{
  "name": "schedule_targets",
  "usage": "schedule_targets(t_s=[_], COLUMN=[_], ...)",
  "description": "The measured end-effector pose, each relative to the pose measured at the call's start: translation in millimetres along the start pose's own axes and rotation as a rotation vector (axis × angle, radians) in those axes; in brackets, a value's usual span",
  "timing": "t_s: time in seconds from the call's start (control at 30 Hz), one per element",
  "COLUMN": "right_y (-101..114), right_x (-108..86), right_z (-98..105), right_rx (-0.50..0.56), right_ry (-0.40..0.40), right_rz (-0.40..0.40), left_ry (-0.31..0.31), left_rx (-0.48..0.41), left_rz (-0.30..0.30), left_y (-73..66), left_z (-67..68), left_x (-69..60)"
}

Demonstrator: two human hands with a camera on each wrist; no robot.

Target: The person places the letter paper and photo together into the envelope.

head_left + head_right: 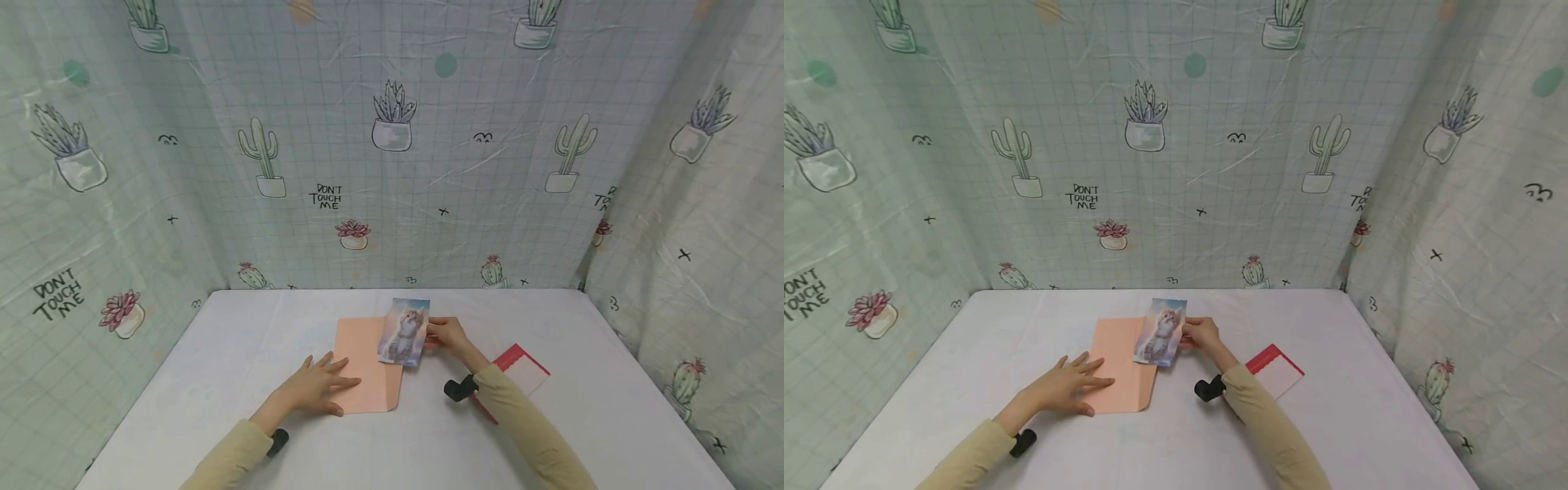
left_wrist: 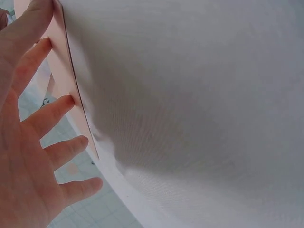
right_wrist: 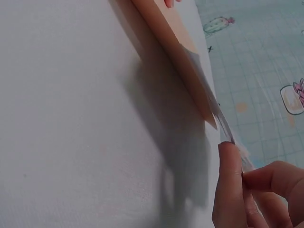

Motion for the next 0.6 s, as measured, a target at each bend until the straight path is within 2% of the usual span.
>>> schedule_targets(t_s=[0.03, 0.07, 0.17, 0.3, 0.6], right_y=[16.3, 16.9, 39.2, 43.4, 32.8], right_x=[-18.4, -21.1, -48.3, -56.9, -57.8], right_z=[-13.0, -17.0, -37.5, -46.3, -51.7], right_rx=[-0.040, -0.079, -0.146, -0.164, -0.158], right_ry=[-0.005, -0.005, -0.016, 0.021, 0.045], right_rz=[-0.030, -0.058, -0.129, -0.140, -0.236], left_ry=[-0.001, -0.003, -0.008, -0.008, -0.003], left_rx=[0.000, 0.000, 0.002, 0.006, -0.012], left_rz=[-0.001, -0.001, -0.006, -0.005, -0.005], left_y=[0.0, 0.1, 0.2, 0.9, 0.2], left_z=[-0.1, -0.5, -1.1, -2.0, -1.6], left_x=[-1.0, -1.8, -2.6, -2.4, -2.2])
Point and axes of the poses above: each hand's wrist, its own x-axis towards the middle knuckle, its own z-axis out of the back of the hand, y = z × x, the point moved 4 cm from there along x, towards the middle knuckle, and after that the axes turned 10 degrees about y, right-handed, at the moved point
